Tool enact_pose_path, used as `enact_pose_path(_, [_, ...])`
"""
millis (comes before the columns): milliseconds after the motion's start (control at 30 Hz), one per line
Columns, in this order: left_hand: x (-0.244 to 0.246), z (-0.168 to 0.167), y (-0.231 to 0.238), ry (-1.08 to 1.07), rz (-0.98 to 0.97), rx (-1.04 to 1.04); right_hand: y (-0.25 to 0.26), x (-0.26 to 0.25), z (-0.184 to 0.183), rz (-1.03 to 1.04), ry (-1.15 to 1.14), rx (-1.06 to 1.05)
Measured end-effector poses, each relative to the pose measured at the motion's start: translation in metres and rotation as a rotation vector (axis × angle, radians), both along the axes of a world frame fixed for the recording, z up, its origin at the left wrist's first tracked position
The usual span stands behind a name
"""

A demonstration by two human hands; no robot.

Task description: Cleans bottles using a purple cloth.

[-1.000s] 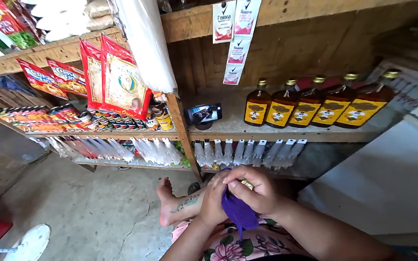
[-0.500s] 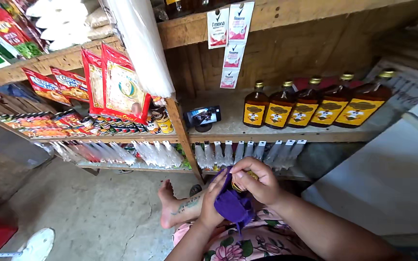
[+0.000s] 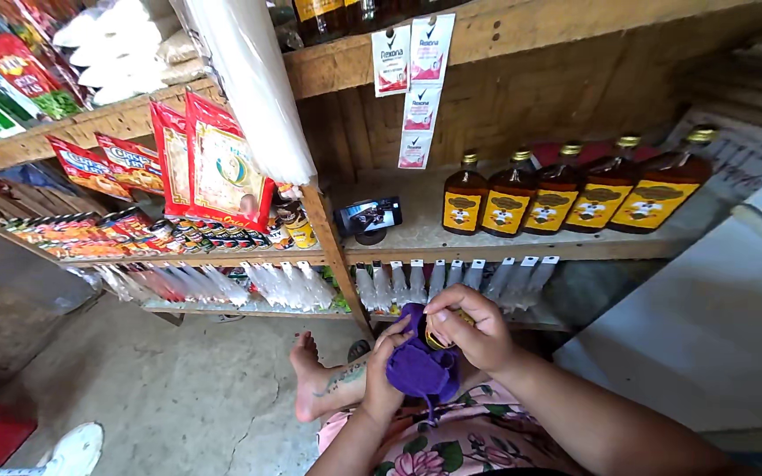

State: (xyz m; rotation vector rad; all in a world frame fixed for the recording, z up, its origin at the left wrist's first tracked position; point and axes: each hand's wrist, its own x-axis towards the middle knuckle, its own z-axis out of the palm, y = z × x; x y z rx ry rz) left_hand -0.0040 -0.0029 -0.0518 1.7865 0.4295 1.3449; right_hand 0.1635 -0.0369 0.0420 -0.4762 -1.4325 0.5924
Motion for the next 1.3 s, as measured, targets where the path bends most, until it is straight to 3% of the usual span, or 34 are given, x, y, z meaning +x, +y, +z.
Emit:
enact_pose_path(200, [0.0030, -0.0050, -0.0009, 0.127, -0.005, 0.063, 0.0014, 0.0016, -0.0008, 0.012, 0.017, -0.014])
enact_pose_path(533, [-0.0014, -0.0030, 0.0012, -0.032, -0.025, -0.014, -0.0017, -0.0025, -0.0018, -0.006, -0.017, 0.009])
enact_pose_path(767, [-0.0001, -0.0038, -0.0013, 0.092, -0.014, 0.029, -0.0005, -0.0021, -0.0018, -0.002, -0.001, 0.004])
enact_pose_path(967, [-0.0031, -0.0010, 0.0020, -0.018, -0.021, -0.006, -0.0021, -0.0020, -0.0019, 0.004, -0.003, 0.004])
enact_pose_path(1167, [-0.0023, -0.0004, -0.0011, 0.080, -0.019, -0.011, -0.0008, -0.0008, -0.0022, 0.002, 0.015, 0.007])
enact_pose_path(1300, [-0.0031, -0.0008, 0.0007, 0.033, -0.015, -0.009, -0.0017, -0.0006, -0.0028, 0.007, 0.012, 0.010])
